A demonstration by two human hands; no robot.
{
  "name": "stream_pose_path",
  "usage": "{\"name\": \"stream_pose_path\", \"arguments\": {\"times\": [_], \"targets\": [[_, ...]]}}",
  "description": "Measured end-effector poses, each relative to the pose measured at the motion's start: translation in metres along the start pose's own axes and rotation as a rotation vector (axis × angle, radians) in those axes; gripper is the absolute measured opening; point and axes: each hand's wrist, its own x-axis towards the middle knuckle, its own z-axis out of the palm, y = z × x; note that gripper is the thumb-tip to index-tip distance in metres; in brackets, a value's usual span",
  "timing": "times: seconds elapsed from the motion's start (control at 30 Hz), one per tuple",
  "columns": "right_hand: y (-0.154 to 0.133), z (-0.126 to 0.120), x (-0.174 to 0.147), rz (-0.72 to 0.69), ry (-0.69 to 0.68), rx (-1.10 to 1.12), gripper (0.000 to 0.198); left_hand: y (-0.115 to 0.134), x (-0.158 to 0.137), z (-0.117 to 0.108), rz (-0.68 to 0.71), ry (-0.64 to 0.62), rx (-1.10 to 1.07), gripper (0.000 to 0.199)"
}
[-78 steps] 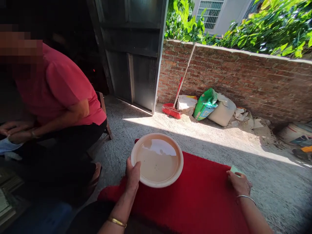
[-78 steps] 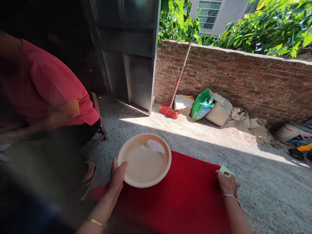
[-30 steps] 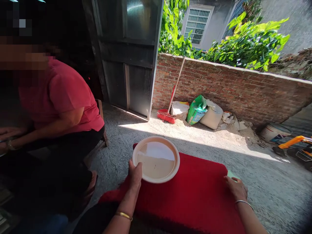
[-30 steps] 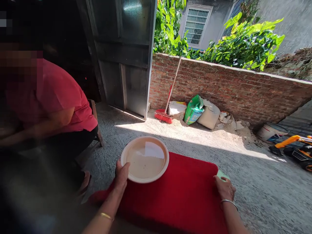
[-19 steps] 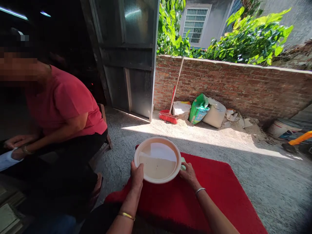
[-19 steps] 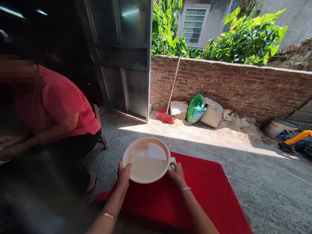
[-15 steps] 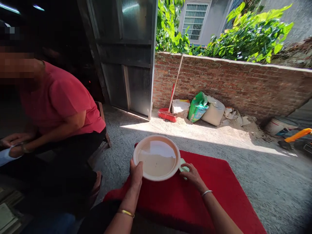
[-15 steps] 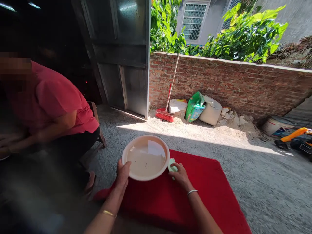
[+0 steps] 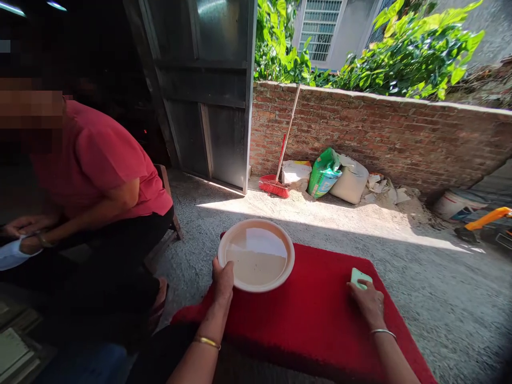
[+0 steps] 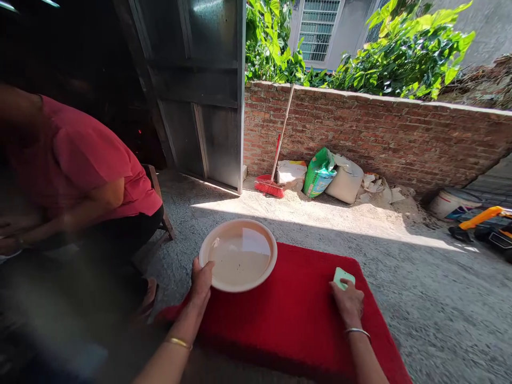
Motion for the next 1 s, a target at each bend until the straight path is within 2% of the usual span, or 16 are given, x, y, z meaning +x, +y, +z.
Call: {"name": "stream_pose_path", "arguments": {"times": [0.13,0.23,0.3,0.37,0.47,0.57,0.63,0.73,0.83,0.9,0.93,1.0], "targets": [[-0.069,0.068,-0.063,-0.215,-0.171,0.085,0.049,-0.002,0.001,-0.001,0.004,-0.003,0.021,0.037],[-0.096,0.092,-0.101,-0.349,-0.296,0.16,0.038,-0.001,0.001,-0.001,-0.012,-0.007,0.018,0.037],[-0.093,0.085,-0.103,-0.363,-0.35,0.189,0.033,-0.001,0.0,-0.001,-0.029,-0.009,0.022,0.038],[-0.079,0.065,-0.087,-0.328,-0.356,0.191,0.035,0.0,-0.001,0.0,-0.022,-0.01,0.021,0.041],[-0.056,0.03,-0.049,-0.224,-0.281,0.141,0.045,0.001,-0.002,0.0,0.008,-0.012,0.003,0.046],[-0.048,0.018,-0.036,-0.138,-0.205,0.073,0.05,0.001,-0.002,0.0,0.012,-0.008,-0.002,0.048],[-0.053,0.028,-0.053,-0.152,-0.194,0.059,0.048,0.0,-0.001,0.001,0.022,-0.009,0.003,0.049],[-0.07,0.056,-0.106,-0.286,-0.248,0.094,0.039,-0.001,0.0,0.0,0.032,-0.02,-0.002,0.048],[-0.081,0.071,-0.152,-0.479,-0.404,0.158,0.036,-0.004,0.001,0.0,0.029,-0.029,-0.019,0.048],[-0.077,0.063,-0.159,-0.536,-0.542,0.216,0.038,-0.005,0.001,0.0,0.031,-0.04,-0.026,0.046],[-0.071,0.055,-0.154,-0.524,-0.569,0.239,0.039,-0.006,0.001,0.0,0.029,-0.043,-0.025,0.045],[-0.05,0.03,-0.129,-0.451,-0.506,0.246,0.041,-0.007,0.001,0.0,0.019,-0.039,-0.016,0.044]]}}
